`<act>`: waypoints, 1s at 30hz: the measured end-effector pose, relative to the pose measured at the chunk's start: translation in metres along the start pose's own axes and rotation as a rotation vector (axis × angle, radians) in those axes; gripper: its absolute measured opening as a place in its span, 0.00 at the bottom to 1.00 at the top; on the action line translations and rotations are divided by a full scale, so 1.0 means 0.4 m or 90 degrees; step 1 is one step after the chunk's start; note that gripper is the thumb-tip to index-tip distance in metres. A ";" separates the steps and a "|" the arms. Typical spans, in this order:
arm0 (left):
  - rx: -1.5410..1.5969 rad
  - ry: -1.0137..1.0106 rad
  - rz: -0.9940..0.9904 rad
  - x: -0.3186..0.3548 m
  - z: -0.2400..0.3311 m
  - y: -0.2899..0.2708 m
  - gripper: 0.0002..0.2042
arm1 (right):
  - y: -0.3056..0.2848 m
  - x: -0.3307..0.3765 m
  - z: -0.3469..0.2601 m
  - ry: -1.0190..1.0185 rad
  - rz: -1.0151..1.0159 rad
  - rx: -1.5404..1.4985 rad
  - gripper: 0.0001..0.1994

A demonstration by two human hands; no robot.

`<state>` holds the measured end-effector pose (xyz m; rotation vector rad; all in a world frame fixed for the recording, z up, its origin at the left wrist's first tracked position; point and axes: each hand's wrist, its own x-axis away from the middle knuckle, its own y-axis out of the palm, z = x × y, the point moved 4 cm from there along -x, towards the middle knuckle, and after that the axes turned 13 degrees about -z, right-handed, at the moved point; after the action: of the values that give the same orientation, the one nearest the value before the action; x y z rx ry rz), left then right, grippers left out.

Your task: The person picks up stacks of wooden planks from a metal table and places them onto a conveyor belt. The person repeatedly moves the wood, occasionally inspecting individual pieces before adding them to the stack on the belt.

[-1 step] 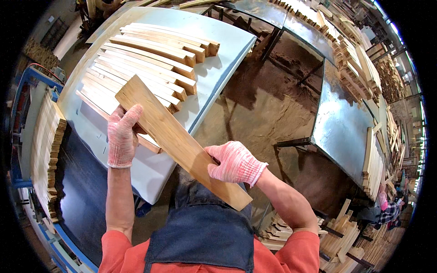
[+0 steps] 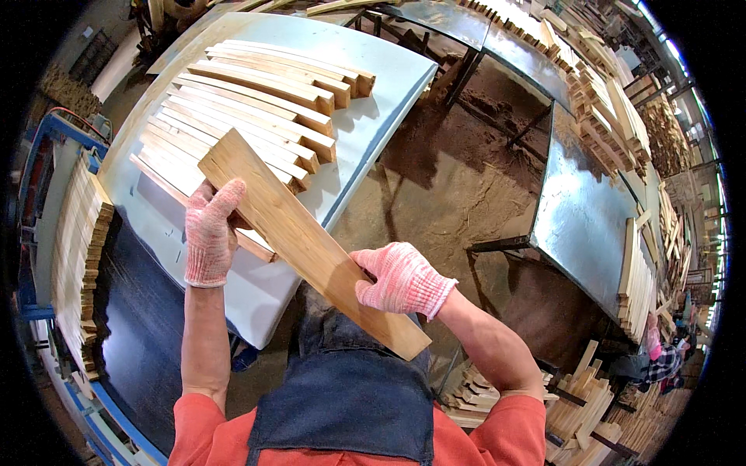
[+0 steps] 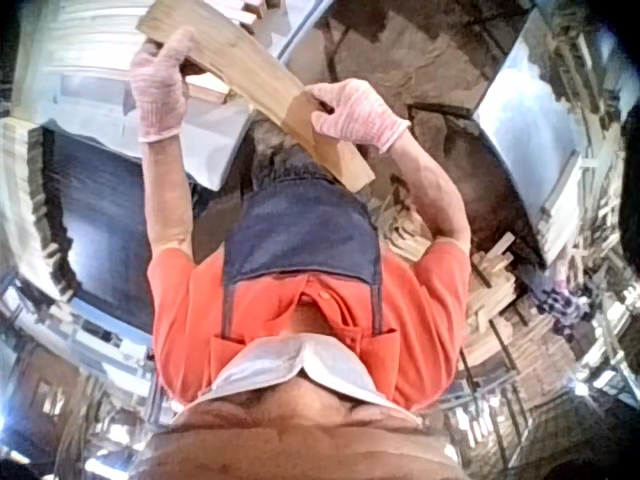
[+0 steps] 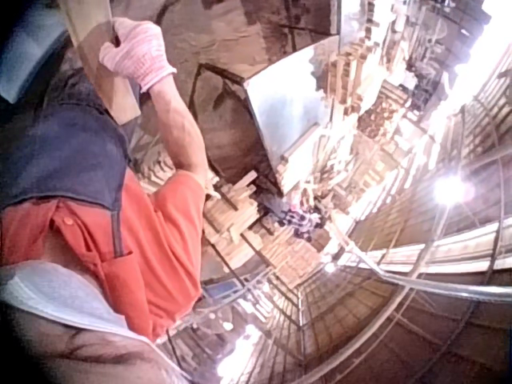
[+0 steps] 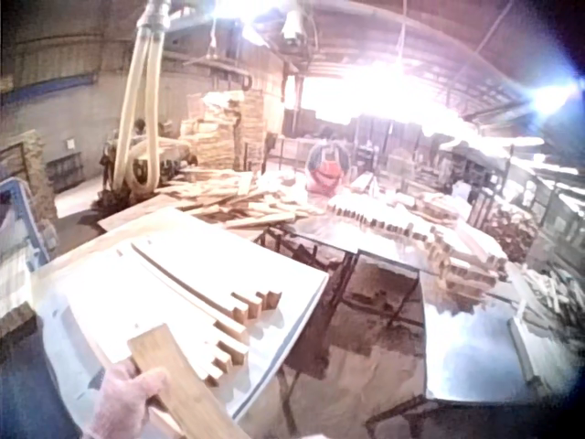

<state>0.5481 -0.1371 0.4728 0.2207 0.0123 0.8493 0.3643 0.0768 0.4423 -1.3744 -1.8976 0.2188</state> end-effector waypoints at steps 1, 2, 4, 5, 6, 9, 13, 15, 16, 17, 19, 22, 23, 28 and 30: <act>-0.002 -0.005 0.000 0.002 -0.001 -0.001 0.25 | 0.002 0.004 -0.003 0.007 0.003 0.007 0.25; 0.004 0.002 -0.001 0.003 -0.006 -0.004 0.25 | 0.005 0.007 -0.006 0.013 0.004 0.014 0.25; 0.015 0.016 -0.005 0.003 -0.018 -0.009 0.25 | 0.010 0.015 -0.016 0.017 0.020 0.021 0.26; 0.008 0.007 -0.001 0.003 -0.018 -0.008 0.24 | 0.014 0.018 -0.018 0.022 0.026 0.033 0.25; 0.001 -0.003 0.001 0.005 -0.018 -0.003 0.23 | 0.019 0.020 -0.019 0.028 0.034 0.045 0.25; -0.017 -0.034 -0.007 -0.007 -0.025 0.015 0.22 | 0.015 0.044 -0.020 0.007 0.079 -0.013 0.17; 0.002 -0.041 -0.031 -0.019 -0.034 0.067 0.18 | 0.013 0.077 0.023 0.030 0.076 0.032 0.22; 0.000 -0.045 -0.073 -0.036 -0.033 0.097 0.19 | 0.017 0.085 0.061 0.019 0.108 -0.009 0.21; 0.021 -0.036 -0.090 -0.053 -0.035 0.140 0.19 | 0.007 0.105 0.079 0.018 0.114 -0.035 0.21; 0.029 -0.033 -0.092 -0.058 -0.032 0.162 0.20 | 0.006 0.118 0.093 0.025 0.132 -0.041 0.21; -0.006 -0.031 -0.135 -0.092 -0.034 0.240 0.20 | -0.004 0.159 0.132 0.038 0.164 -0.050 0.21; -0.031 -0.027 -0.189 -0.134 -0.054 0.339 0.17 | -0.002 0.220 0.201 0.049 0.272 -0.038 0.20; -0.024 -0.021 -0.215 -0.149 -0.064 0.394 0.16 | -0.005 0.253 0.228 0.037 0.329 -0.045 0.19; -0.046 -0.014 -0.325 -0.206 -0.115 0.700 0.17 | -0.039 0.432 0.416 0.039 0.429 -0.177 0.14; -0.061 -0.037 -0.347 -0.221 -0.128 0.827 0.18 | -0.052 0.504 0.481 0.063 0.460 -0.225 0.15</act>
<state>0.2385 0.0180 0.4814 0.1417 -0.0220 0.2999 0.1961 0.2988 0.4173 -2.2347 -1.3262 0.1610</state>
